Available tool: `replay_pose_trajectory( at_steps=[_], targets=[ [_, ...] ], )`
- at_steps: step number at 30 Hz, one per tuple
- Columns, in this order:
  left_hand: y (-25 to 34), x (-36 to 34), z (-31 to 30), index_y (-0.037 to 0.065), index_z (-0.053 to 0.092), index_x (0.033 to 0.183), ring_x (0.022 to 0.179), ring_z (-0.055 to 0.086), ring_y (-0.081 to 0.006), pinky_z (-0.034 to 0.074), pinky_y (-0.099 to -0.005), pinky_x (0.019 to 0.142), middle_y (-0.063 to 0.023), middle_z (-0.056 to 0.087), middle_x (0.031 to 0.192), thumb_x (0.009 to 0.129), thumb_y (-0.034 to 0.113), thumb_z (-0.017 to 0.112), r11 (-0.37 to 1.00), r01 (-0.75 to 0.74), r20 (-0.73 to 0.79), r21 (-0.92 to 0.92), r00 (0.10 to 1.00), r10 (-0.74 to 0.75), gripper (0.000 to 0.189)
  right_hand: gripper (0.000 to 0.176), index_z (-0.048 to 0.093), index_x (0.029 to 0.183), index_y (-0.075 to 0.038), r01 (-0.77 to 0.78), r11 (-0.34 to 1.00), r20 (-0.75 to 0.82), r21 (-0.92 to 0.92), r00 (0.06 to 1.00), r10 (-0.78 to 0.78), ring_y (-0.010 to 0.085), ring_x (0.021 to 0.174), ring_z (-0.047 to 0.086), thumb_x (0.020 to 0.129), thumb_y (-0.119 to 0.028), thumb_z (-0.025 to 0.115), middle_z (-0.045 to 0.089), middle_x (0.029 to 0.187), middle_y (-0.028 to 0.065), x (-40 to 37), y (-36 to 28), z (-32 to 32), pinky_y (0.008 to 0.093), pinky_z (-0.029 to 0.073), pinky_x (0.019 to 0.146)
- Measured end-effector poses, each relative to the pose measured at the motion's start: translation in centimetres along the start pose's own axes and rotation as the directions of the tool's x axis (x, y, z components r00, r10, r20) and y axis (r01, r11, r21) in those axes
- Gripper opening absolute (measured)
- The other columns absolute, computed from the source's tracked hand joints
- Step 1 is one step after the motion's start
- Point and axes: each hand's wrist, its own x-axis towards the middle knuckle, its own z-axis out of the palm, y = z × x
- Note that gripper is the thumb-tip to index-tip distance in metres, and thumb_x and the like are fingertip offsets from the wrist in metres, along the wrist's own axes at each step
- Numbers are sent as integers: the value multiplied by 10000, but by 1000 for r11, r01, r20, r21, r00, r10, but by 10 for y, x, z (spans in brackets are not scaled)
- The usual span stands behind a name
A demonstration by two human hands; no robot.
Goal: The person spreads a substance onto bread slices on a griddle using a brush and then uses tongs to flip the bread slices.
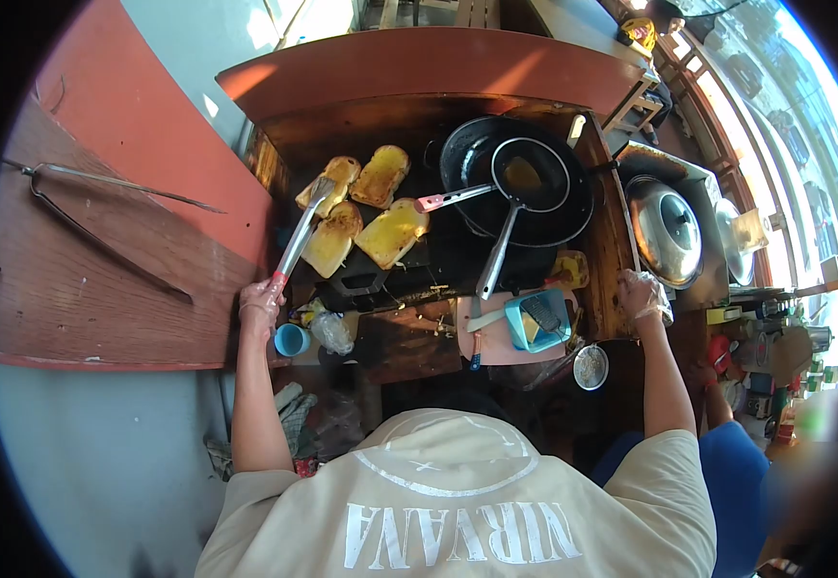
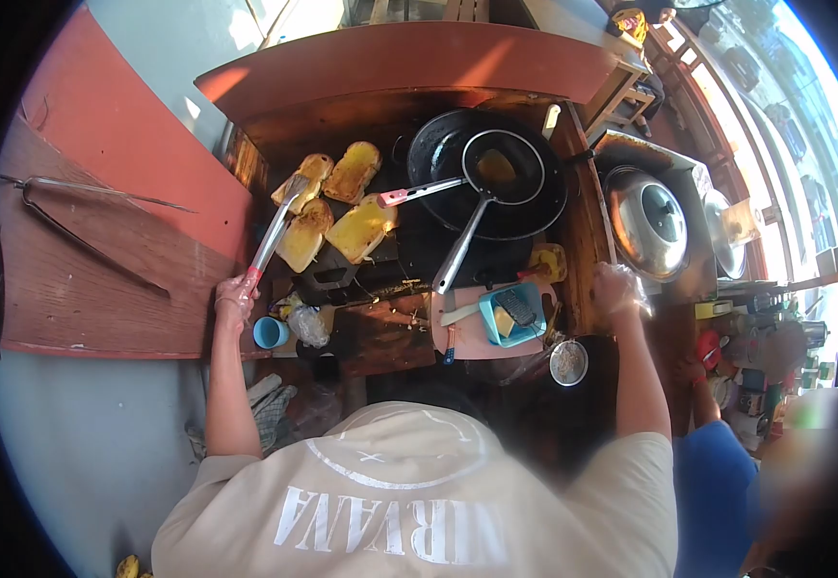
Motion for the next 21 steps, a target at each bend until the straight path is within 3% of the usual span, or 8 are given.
replay_pose_trajectory(
  at_steps=[5, 11, 13, 14, 16, 17, 19, 21],
  targets=[
    [23, 2, 4, 138, 643, 830, 397, 403, -39, 223, -226, 345, 32, 559, 597, 961, 374, 700, 998, 49, 61, -25, 997, -48, 276, 210, 698, 1069, -175, -30, 1000, -51, 11, 998, 30, 331, 897, 711, 906, -247, 587, 734, 926, 148, 2, 1, 2, 469, 552, 836],
    [38, -42, -18, 127, 649, 814, 427, 445, -46, 279, -236, 365, 22, 551, 592, 964, 419, 675, 988, 100, -5, 119, 995, -101, 330, 191, 693, 1054, -173, -36, 999, -43, 22, 998, 37, 335, 896, 711, 912, -243, 585, 734, 932, 153, 2, 3, 5, 470, 556, 827],
    [25, -53, -22, 63, 701, 843, 489, 570, -207, 428, -349, 465, -92, 642, 636, 970, 405, 656, 939, 40, -163, 342, 986, 18, 367, 180, 691, 1032, -166, -22, 998, -85, 63, 996, 28, 365, 862, 700, 898, -251, 609, 719, 893, 166, 3, 6, 10, 493, 549, 790],
    [22, -63, -22, 63, 701, 843, 489, 570, -207, 428, -349, 465, -92, 642, 636, 970, 405, 656, 939, 37, -161, 342, 987, 20, 367, 172, 690, 1010, -158, -8, 995, -125, 102, 992, 21, 395, 827, 689, 884, -260, 632, 704, 855, 180, 3, 9, 13, 516, 543, 752],
    [45, -102, -9, 32, 729, 904, 743, 681, -407, 506, -489, 676, -225, 703, 807, 958, 392, 645, 612, -36, -244, 790, 897, 368, 373, 172, 693, 1007, -154, -5, 996, -120, 93, 993, 17, 393, 836, 689, 882, -255, 633, 705, 864, 181, 3, 10, 13, 514, 543, 758],
    [55, -112, -1, 32, 729, 904, 743, 681, -407, 506, -489, 676, -225, 703, 807, 958, 392, 645, 611, -39, -241, 791, 898, 369, 373, 171, 695, 1004, -150, 1, 996, -114, 86, 993, 9, 390, 846, 690, 879, -250, 633, 707, 872, 183, 3, 10, 14, 512, 543, 765],
    [68, -125, 10, 37, 739, 993, 923, 637, -487, 495, -533, 795, -279, 674, 931, 962, 370, 620, 628, -49, -300, 776, 847, 438, 354, 171, 695, 1004, -148, 4, 996, -121, 94, 993, 8, 389, 849, 690, 876, -245, 635, 708, 876, 182, 3, 11, 14, 510, 544, 769],
    [60, -102, 19, 19, 732, 983, 852, 647, -471, 496, -523, 746, -285, 662, 885, 970, 377, 610, 642, -266, -169, 719, 829, 533, 379, 172, 695, 1004, -146, 5, 994, -128, 106, 992, 8, 389, 853, 690, 873, -239, 636, 708, 880, 181, 3, 11, 15, 508, 544, 774]
  ],
)
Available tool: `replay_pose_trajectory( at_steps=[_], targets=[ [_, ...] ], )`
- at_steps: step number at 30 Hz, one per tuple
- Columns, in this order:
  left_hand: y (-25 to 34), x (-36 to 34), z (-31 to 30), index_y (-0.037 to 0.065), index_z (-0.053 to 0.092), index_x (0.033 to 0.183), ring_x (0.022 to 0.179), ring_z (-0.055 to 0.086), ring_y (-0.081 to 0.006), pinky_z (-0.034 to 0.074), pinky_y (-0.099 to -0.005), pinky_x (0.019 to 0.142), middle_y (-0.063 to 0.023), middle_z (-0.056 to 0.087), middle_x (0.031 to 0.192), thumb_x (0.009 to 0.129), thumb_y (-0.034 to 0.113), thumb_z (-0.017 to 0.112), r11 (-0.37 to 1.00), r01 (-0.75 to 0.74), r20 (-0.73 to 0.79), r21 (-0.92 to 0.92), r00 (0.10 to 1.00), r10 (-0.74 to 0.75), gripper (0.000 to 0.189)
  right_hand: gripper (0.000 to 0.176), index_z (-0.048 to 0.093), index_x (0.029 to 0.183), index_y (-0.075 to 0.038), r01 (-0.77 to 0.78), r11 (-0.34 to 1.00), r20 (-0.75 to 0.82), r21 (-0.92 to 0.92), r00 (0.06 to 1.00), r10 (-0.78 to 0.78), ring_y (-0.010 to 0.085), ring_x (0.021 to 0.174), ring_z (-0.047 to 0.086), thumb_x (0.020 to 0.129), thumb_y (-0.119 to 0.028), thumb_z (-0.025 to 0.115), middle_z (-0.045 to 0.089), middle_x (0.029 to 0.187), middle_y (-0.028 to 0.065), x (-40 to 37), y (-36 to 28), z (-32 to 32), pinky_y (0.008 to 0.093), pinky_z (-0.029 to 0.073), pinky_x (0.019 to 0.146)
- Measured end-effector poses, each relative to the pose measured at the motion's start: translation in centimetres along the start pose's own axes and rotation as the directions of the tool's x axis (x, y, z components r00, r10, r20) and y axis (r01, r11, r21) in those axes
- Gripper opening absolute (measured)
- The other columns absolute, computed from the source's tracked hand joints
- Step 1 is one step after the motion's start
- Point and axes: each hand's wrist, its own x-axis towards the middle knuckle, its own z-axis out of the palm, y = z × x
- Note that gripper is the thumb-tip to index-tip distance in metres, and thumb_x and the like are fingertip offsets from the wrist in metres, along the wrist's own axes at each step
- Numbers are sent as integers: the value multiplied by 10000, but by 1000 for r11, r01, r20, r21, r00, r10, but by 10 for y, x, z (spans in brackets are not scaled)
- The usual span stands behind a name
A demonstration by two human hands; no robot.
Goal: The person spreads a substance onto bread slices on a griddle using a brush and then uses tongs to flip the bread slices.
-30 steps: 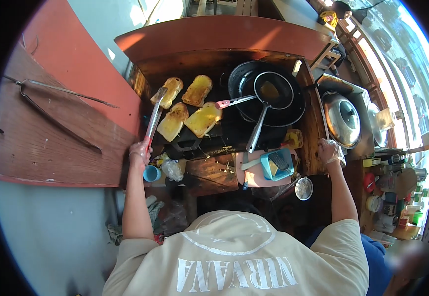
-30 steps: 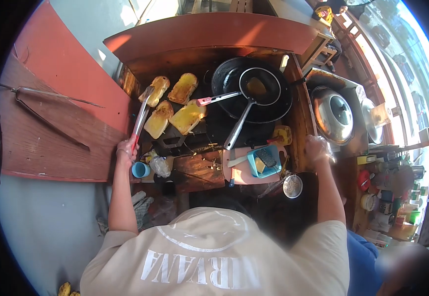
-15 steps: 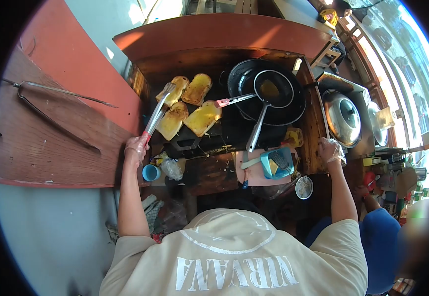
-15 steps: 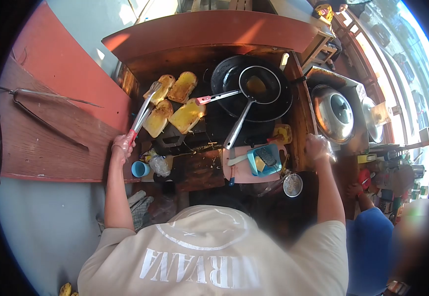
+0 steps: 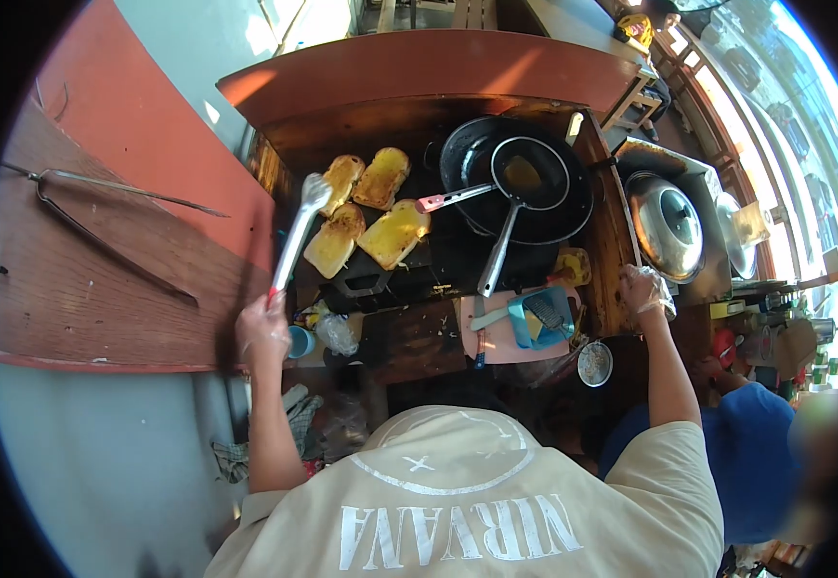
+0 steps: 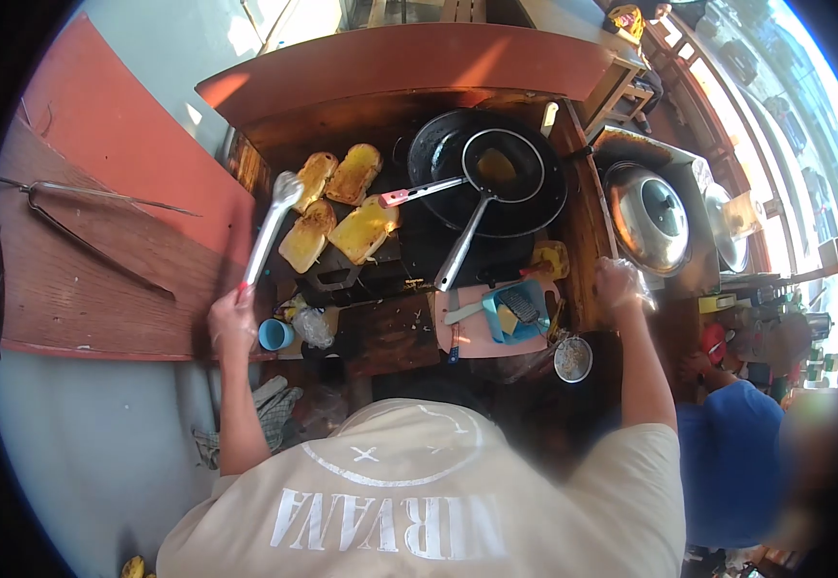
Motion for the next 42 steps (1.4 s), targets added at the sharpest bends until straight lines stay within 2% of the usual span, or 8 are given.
replay_pose_trajectory(
  at_steps=[8, 11, 15, 19, 22, 29, 34, 42],
  targets=[
    [0, 48, 77, -6, 743, 942, 603, 591, -371, 464, -437, 603, -243, 639, 724, 949, 355, 675, 984, 15, 193, -180, 981, 21, 367, 207, 660, 1094, -149, 5, 995, 131, -97, 991, 8, 357, 932, 695, 928, -226, 564, 724, 964, 167, 1, -6, -12, 486, 534, 857],
    [27, 44, 39, -12, 753, 917, 513, 563, -180, 442, -390, 533, -115, 607, 620, 965, 361, 678, 929, 309, 308, -204, 921, -238, 384, 210, 668, 1093, -153, 1, 999, 97, -53, 995, 4, 361, 922, 698, 923, -220, 566, 729, 964, 163, -1, -11, -12, 478, 538, 859],
    [37, 76, 79, -14, 699, 788, 519, 538, -176, 398, -386, 519, -80, 590, 604, 973, 364, 673, 746, 434, 433, -505, 875, -216, 421, 195, 679, 1066, -157, -37, 996, 95, -79, 995, 44, 361, 913, 705, 899, -210, 593, 734, 957, 146, 1, -15, -18, 476, 547, 856],
    [42, 92, 122, -22, 705, 838, 630, 617, -342, 448, -472, 622, -196, 630, 670, 964, 420, 652, 928, 245, 291, -282, 943, -161, 463, 163, 685, 1016, -147, 10, 989, 69, -145, 998, 0, 341, 897, 716, 887, -211, 609, 735, 928, 138, -2, -19, -21, 473, 564, 814],
    [2, 85, 122, 56, 591, 694, 479, 484, -200, 389, -391, 465, -62, 507, 563, 991, 389, 627, 967, 88, 274, -238, 961, -19, 448, 148, 690, 973, -134, 7, 990, 59, -139, 998, 1, 328, 883, 724, 891, -228, 611, 734, 919, 143, 1, -15, -16, 474, 573, 775],
    [14, 42, 42, 126, 679, 827, 371, 405, -83, 272, -244, 339, 15, 522, 556, 990, 432, 623, 762, 462, 528, -455, 828, -187, 351, 214, 697, 1052, -152, -92, 988, 170, -127, 979, 114, 341, 930, 726, 893, -223, 572, 734, 958, 153, 2, -21, -26, 494, 575, 779],
    [23, 4, 38, 130, 694, 1036, 353, 429, -92, 284, -231, 302, -1, 609, 630, 995, 510, 541, 199, 678, 680, -707, 730, -68, 412, 258, 712, 1070, -171, -158, 982, 206, -105, 962, 177, 349, 956, 721, 906, -228, 521, 735, 1005, 136, 1, -27, -35, 485, 580, 788],
    [26, -26, 40, 131, 702, 999, 346, 400, -95, 293, -229, 309, 4, 570, 584, 983, 492, 554, 151, 692, 692, -706, 719, -67, 391, 270, 733, 1064, -156, -138, 986, 200, -95, 967, 155, 349, 959, 727, 911, -208, 516, 740, 1034, 139, -2, -26, -36, 477, 583, 791]
  ],
)
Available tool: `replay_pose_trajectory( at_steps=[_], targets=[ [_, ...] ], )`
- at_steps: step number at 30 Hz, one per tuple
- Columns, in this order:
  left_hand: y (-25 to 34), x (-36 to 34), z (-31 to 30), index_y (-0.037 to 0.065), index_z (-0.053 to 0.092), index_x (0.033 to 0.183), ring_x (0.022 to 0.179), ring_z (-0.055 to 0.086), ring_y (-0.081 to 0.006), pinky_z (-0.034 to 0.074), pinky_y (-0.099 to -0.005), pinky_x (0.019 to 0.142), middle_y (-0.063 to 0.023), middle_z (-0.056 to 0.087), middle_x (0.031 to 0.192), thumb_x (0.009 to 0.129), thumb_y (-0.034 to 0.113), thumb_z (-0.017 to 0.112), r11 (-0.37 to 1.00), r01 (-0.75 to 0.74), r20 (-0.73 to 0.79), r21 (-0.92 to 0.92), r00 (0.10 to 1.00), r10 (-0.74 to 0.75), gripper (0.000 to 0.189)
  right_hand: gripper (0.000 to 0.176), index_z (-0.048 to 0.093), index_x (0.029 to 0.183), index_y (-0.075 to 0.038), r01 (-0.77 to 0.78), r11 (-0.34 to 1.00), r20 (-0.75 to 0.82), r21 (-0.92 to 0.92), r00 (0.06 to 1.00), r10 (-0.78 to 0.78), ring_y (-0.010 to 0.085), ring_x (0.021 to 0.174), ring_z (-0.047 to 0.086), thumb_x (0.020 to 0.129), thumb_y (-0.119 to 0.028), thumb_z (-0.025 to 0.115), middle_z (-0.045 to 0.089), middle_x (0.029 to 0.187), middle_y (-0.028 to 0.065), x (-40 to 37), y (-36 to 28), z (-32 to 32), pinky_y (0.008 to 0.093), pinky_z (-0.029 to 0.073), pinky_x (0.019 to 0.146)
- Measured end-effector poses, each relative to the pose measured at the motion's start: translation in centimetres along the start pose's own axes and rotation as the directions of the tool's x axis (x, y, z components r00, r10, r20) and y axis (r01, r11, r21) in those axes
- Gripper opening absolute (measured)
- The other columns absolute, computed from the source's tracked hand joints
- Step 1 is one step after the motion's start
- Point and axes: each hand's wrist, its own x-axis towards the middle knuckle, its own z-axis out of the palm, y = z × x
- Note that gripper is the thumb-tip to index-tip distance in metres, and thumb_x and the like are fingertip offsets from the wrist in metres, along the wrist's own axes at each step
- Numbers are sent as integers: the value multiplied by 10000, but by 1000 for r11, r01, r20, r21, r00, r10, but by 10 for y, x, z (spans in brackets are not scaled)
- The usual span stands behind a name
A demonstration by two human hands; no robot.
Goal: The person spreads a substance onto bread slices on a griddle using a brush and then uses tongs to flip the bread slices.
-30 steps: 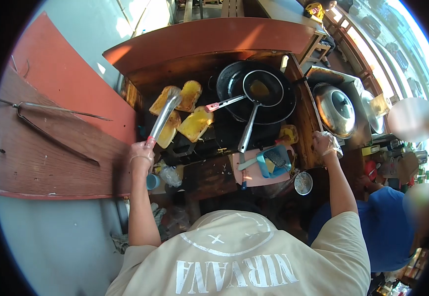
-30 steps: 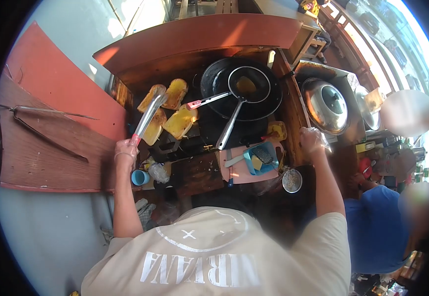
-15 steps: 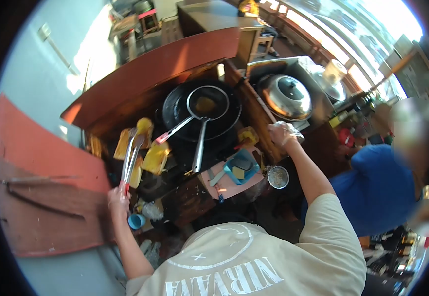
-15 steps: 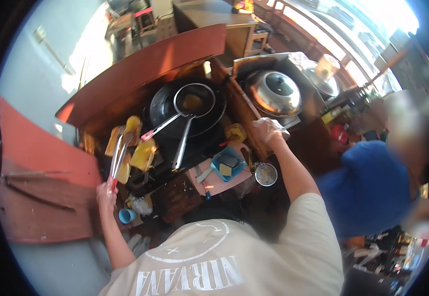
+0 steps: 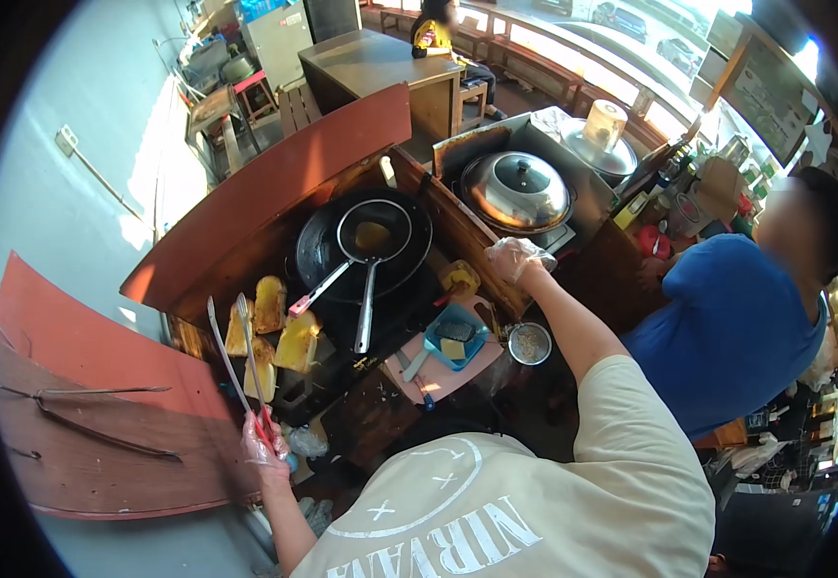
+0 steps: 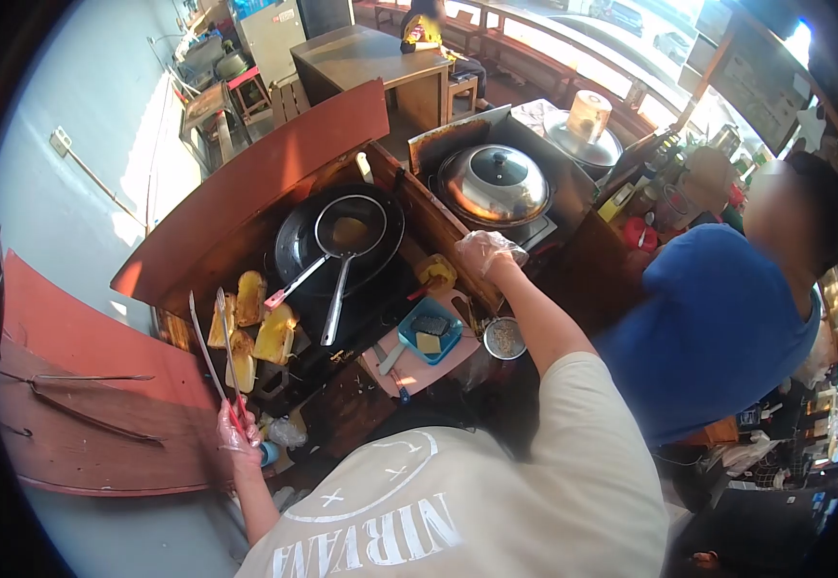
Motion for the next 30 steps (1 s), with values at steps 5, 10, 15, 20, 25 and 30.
replay_pose_trajectory(
  at_steps=[5, 10, 15, 20, 25, 30],
  targets=[
    [-1, -7, 6, 138, 704, 960, 350, 400, -91, 297, -225, 320, 6, 567, 581, 974, 488, 576, 1000, -7, 3, 14, 1000, 7, 373, 263, 734, 1030, -104, 48, 999, -36, 3, 998, -48, 331, 943, 734, 907, -190, 518, 744, 1017, 151, 0, 3, 4, 464, 586, 775],
    [-4, -15, 15, 138, 705, 979, 350, 403, -104, 293, -233, 325, -2, 565, 578, 971, 507, 553, 1000, 0, -20, 17, 1000, 1, 399, 247, 743, 982, -91, 72, 997, -83, 19, 994, -70, 346, 931, 731, 903, -181, 527, 744, 992, 150, 0, 4, 6, 460, 583, 785],
    [-18, -8, 14, 144, 704, 1020, 352, 405, -126, 268, -260, 330, -14, 553, 575, 984, 525, 484, 1000, 6, -37, -5, 999, -6, 441, 255, 736, 1018, -126, 67, 998, -82, 20, 995, -65, 351, 948, 728, 868, -178, 536, 741, 1012, 153, 2, 4, 7, 473, 586, 792],
    [-26, -3, 14, 135, 702, 1035, 373, 426, -123, 265, -257, 333, -18, 555, 591, 977, 517, 484, 1000, -6, -26, -15, 1000, 5, 443, 261, 731, 1037, -127, 69, 998, -45, 7, 997, -68, 345, 962, 727, 887, -186, 526, 739, 1039, 151, -1, 3, 0, 473, 584, 801],
    [-27, -6, 14, 114, 701, 1029, 377, 429, -116, 290, -243, 334, -26, 565, 600, 957, 491, 531, 998, -63, 3, -29, 998, 63, 420, 268, 730, 1050, -128, 49, 999, -18, 14, 999, -48, 338, 973, 726, 912, -197, 511, 738, 1060, 147, -5, -1, -11, 468, 580, 820],
    [-25, -1, 18, 115, 703, 1033, 387, 440, -106, 298, -233, 335, -24, 575, 616, 944, 489, 558, 997, -71, 0, -29, 998, 71, 411, 250, 747, 1009, -98, 37, 999, -64, 29, 997, -35, 336, 955, 731, 900, -178, 536, 747, 1040, 133, -5, -2, -7, 457, 587, 805]
  ],
)
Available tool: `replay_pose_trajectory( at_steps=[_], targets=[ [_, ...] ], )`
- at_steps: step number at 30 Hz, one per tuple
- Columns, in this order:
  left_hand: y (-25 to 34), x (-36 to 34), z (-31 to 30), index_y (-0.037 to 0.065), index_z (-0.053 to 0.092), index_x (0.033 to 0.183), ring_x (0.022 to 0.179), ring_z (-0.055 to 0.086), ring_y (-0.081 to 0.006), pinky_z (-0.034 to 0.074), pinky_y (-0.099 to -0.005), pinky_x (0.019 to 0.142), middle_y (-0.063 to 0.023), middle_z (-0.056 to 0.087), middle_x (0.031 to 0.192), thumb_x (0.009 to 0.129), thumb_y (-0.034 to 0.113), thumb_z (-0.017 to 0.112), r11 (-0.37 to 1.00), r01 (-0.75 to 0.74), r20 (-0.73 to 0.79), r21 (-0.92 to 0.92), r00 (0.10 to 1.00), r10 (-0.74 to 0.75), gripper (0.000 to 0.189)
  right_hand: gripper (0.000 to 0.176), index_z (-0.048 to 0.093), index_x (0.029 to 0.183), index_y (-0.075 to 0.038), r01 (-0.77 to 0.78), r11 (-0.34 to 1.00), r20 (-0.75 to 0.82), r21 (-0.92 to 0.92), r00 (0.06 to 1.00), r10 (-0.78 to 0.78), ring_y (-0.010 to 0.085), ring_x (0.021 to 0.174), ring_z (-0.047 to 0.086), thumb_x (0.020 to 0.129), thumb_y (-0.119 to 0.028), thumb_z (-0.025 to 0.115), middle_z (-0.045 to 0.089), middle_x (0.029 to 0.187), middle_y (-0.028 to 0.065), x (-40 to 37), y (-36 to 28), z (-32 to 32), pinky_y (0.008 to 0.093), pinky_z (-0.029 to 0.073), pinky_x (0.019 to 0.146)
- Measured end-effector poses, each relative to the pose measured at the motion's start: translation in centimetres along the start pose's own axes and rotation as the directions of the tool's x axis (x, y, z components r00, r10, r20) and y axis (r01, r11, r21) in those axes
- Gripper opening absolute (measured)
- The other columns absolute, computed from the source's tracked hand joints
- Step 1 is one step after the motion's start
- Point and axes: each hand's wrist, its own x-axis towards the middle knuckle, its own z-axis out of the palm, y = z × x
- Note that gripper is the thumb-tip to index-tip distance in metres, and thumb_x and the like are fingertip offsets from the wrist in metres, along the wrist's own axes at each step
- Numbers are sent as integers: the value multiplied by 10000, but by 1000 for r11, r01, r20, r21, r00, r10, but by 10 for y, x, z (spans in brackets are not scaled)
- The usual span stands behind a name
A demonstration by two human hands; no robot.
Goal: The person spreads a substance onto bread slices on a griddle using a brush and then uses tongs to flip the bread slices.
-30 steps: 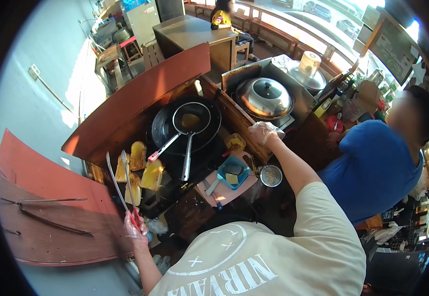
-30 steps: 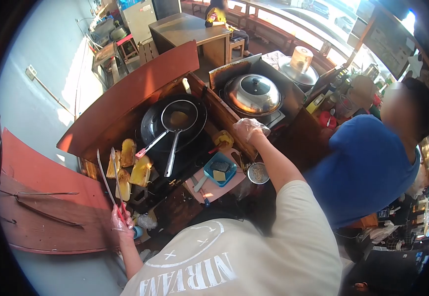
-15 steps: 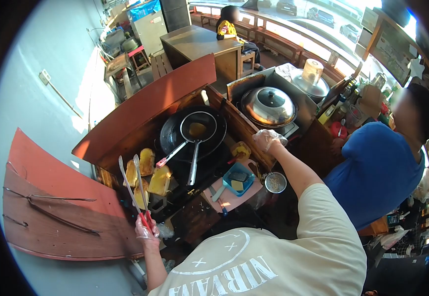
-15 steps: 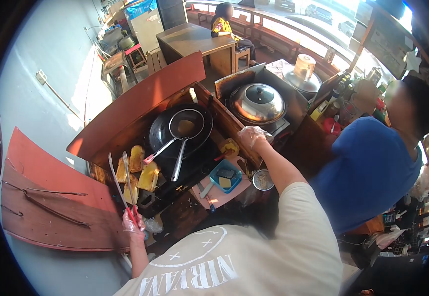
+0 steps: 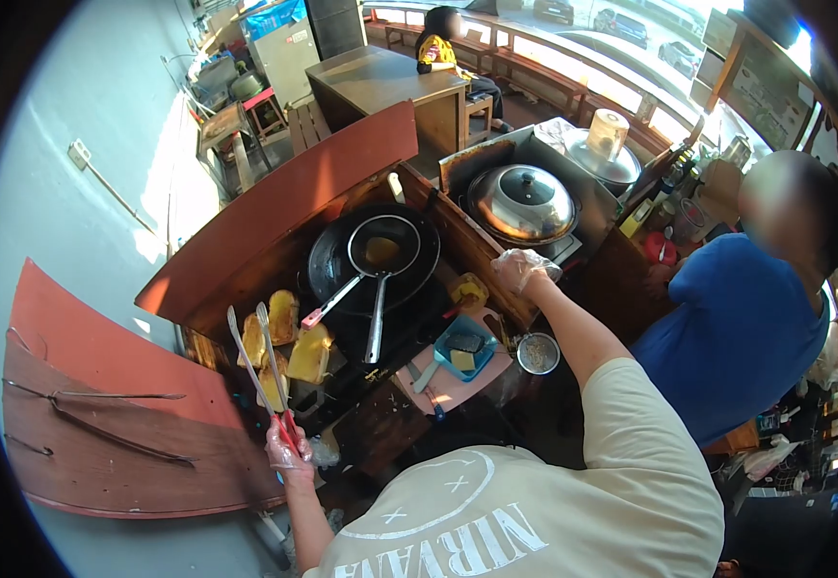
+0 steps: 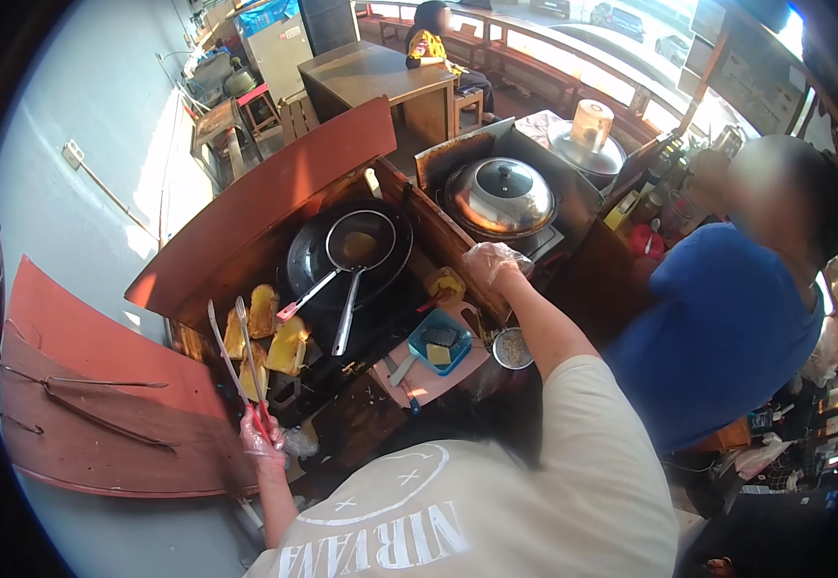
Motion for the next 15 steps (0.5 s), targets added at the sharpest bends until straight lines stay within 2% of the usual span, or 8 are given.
replay_pose_trajectory(
  at_steps=[4, 5, 6, 7, 8, 9, 13, 15],
  targets=[
    [1, 4, 4, 128, 705, 1039, 390, 431, -93, 295, -227, 339, -10, 572, 618, 959, 489, 553, 1000, -5, 32, -12, 999, 5, 400, 255, 736, 1029, -123, 39, 998, 11, -50, 999, -38, 317, 966, 732, 922, -200, 518, 746, 1047, 129, 3, 2, 3, 440, 592, 801],
    [0, -1, -5, 128, 705, 1039, 390, 431, -93, 295, -227, 339, -10, 572, 618, 959, 489, 553, 1000, 12, 22, 7, 1000, -12, 400, 247, 736, 1017, -125, 53, 991, 7, -126, 999, -52, 313, 955, 736, 924, -203, 521, 750, 1052, 117, 4, 2, 7, 433, 599, 782],
    [1, -5, -12, 132, 706, 1038, 388, 424, -91, 291, -228, 340, -4, 570, 618, 968, 487, 551, 999, 4, 40, 35, 999, -6, 394, 246, 733, 1022, -129, 59, 997, 64, -59, 996, -55, 319, 945, 737, 925, -203, 520, 749, 1039, 118, 7, 7, 11, 434, 601, 768],
    [-1, 8, 3, 136, 706, 1037, 386, 418, -88, 288, -229, 340, 2, 568, 618, 977, 485, 549, 999, -32, 90, 21, 995, 30, 387, 248, 730, 1029, -127, 67, 990, 64, -124, 996, -59, 323, 951, 735, 924, -201, 518, 748, 1035, 121, 11, 7, 12, 438, 599, 775],
    [-2, 11, 2, 136, 704, 1038, 385, 414, -87, 282, -229, 341, 9, 572, 624, 989, 489, 544, 1000, -2, 69, -11, 998, 3, 390, 250, 727, 1037, -125, 72, 979, 64, -189, 996, -61, 328, 956, 733, 924, -200, 516, 746, 1032, 125, 10, 4, 15, 441, 598, 781],
    [-1, 9, 9, 137, 703, 1040, 386, 414, -88, 281, -226, 344, 5, 573, 624, 988, 488, 543, 1000, -13, 52, 1, 999, 13, 389, 255, 724, 1042, -114, 54, 995, 11, -80, 998, -54, 332, 968, 730, 921, -201, 516, 743, 1031, 130, 9, 7, 12, 448, 593, 796],
    [2, -4, 21, 134, 701, 1045, 389, 412, -94, 274, -220, 345, -8, 569, 619, 987, 483, 537, 1000, -18, -41, 3, 999, 18, 390, 258, 726, 1032, -95, 41, 998, 34, -45, 999, -39, 327, 975, 729, 905, -189, 521, 740, 1035, 135, 2, 0, 5, 458, 587, 813],
    [3, -6, 22, 131, 701, 1043, 391, 415, -96, 276, -219, 345, -12, 571, 620, 984, 481, 534, 1000, -21, -42, -13, 999, 20, 392, 254, 726, 1031, -96, 28, 999, 35, -43, 999, -27, 325, 975, 729, 898, -175, 525, 741, 1032, 133, 0, 0, 0, 455, 587, 815]
  ],
)
